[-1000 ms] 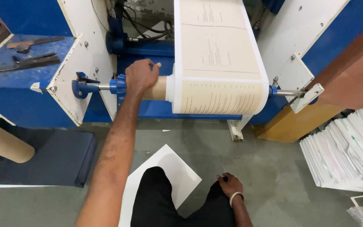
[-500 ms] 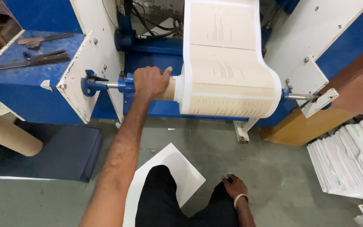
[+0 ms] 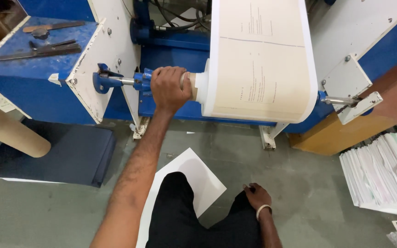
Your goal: The person slides a large printed paper roll onto a machine spindle by gripping its cardboard core, then unrolls and smooths the printed sheet across the machine with both hands. At the end they lift the leading edge of the sheet and pull it free from the roll.
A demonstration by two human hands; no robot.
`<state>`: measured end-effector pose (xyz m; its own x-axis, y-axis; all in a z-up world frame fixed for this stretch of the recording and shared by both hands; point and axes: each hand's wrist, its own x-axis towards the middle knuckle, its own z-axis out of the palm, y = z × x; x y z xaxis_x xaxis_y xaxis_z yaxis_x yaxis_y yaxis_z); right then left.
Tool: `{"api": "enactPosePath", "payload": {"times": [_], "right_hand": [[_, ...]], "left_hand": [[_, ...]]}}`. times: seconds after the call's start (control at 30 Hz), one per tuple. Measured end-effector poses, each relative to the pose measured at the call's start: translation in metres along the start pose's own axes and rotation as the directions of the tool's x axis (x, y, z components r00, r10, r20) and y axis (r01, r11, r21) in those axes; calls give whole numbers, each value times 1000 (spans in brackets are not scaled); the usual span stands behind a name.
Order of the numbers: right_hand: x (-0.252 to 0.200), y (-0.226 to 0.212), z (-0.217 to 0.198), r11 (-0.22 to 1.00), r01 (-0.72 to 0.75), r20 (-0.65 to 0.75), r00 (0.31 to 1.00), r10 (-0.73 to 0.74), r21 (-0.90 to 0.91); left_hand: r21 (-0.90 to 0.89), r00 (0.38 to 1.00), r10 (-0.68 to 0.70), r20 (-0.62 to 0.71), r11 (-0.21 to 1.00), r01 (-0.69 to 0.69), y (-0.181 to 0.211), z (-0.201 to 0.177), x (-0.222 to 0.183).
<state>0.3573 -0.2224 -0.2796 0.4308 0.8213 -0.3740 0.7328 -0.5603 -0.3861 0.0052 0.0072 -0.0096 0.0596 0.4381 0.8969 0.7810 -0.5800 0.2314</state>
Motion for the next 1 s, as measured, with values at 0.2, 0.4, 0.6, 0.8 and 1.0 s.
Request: {"api": "enactPosePath", "payload": {"times": [0.2, 0.4, 0.6, 0.8, 1.0], "right_hand": [[5, 5, 6, 1000, 19, -20, 1000, -19, -12], [2, 4, 3, 999, 16, -8, 1000, -17, -41], [5, 12, 8, 998, 40, -48, 998, -43, -53], [4, 10, 7, 999, 9, -30, 1000, -10, -44], [3, 9, 8, 998, 36, -55, 998, -38, -41]], "left_hand": [[39, 998, 29, -57, 999, -27, -3, 5, -11], [73, 993, 73, -91, 995, -67, -8, 13, -23], [26, 998, 0, -56, 1000, 1, 7, 3, -33], [42, 999, 0, -54, 999, 2, 2, 11, -46], [40, 993, 52, -107, 998, -48, 8, 1, -34]]}}
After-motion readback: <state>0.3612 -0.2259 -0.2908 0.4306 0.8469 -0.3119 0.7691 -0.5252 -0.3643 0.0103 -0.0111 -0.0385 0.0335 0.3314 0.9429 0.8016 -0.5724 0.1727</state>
